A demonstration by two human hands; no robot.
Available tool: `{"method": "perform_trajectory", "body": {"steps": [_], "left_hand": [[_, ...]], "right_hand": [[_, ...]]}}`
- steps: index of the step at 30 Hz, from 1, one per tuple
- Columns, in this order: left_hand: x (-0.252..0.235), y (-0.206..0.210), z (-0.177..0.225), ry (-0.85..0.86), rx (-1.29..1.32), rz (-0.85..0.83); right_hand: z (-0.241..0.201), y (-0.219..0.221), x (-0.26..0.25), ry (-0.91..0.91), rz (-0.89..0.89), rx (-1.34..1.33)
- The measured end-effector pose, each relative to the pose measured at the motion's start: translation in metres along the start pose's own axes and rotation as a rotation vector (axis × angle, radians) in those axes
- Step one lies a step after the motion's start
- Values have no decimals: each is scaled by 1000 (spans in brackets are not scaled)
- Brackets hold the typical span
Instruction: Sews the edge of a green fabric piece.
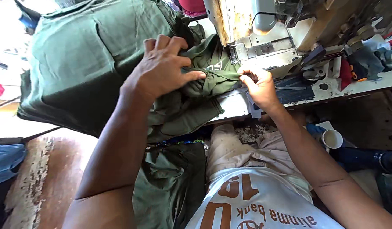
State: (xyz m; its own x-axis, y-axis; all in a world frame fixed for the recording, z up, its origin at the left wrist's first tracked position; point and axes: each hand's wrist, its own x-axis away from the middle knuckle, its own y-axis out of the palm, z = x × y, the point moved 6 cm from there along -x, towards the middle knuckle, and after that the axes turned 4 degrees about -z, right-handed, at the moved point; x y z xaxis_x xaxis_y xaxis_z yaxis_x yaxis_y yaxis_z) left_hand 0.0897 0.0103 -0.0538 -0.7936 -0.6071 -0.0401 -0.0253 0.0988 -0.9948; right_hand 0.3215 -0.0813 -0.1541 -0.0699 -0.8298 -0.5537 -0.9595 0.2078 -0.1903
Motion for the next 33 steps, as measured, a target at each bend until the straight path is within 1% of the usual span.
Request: {"method": "perform_trajectory", "body": {"steps": [2, 3, 5, 6, 8, 10, 12, 13, 15, 17, 19, 20, 21, 23, 27, 29, 33], "left_hand": [[12, -14, -8, 0, 58, 60], [19, -25, -1, 38, 124, 116], [36, -42, 26, 170, 309, 254], [44, -45, 43, 244, 422, 312], [53, -33, 75, 337, 615, 363], [55, -10, 102, 347, 705, 386], [52, 17, 122, 292, 699, 467], [50, 30, 129, 247, 616, 512], [40, 58, 136, 184, 356, 565], [26, 81, 131, 125, 145, 550], [15, 91, 121, 47, 57, 540], [13, 90, 117, 33, 50, 542], [12, 86, 113, 44, 48, 540], [14, 73, 111, 120, 39, 502], [14, 54, 111, 251, 61, 249], [14, 49, 111, 295, 85, 183], [8, 48, 104, 273, 83, 77]], "right_hand": [[-2, -1, -4, -5, -39, 75], [-5, -2, -6, -1, -70, 112], [-18, -4, -7, 0, -194, 186], [-27, -5, -4, -14, -278, 211], [-48, -6, 10, -43, -420, 199], [-63, -8, 32, -62, -468, 161], [-63, -11, 53, -85, -428, 148], [-60, -12, 61, -85, -389, 141], [-53, -15, 74, -54, -320, 158], [-50, -18, 82, -16, -268, 157], [-49, -21, 84, 8, -229, 154], [-48, -23, 85, 21, -216, 158], [-48, -24, 85, 33, -205, 160], [-48, -27, 86, 56, -191, 147], [-48, -29, 88, 74, -181, 104], [-47, -29, 89, 83, -173, 79], [-46, -28, 91, 121, -164, 71]]}}
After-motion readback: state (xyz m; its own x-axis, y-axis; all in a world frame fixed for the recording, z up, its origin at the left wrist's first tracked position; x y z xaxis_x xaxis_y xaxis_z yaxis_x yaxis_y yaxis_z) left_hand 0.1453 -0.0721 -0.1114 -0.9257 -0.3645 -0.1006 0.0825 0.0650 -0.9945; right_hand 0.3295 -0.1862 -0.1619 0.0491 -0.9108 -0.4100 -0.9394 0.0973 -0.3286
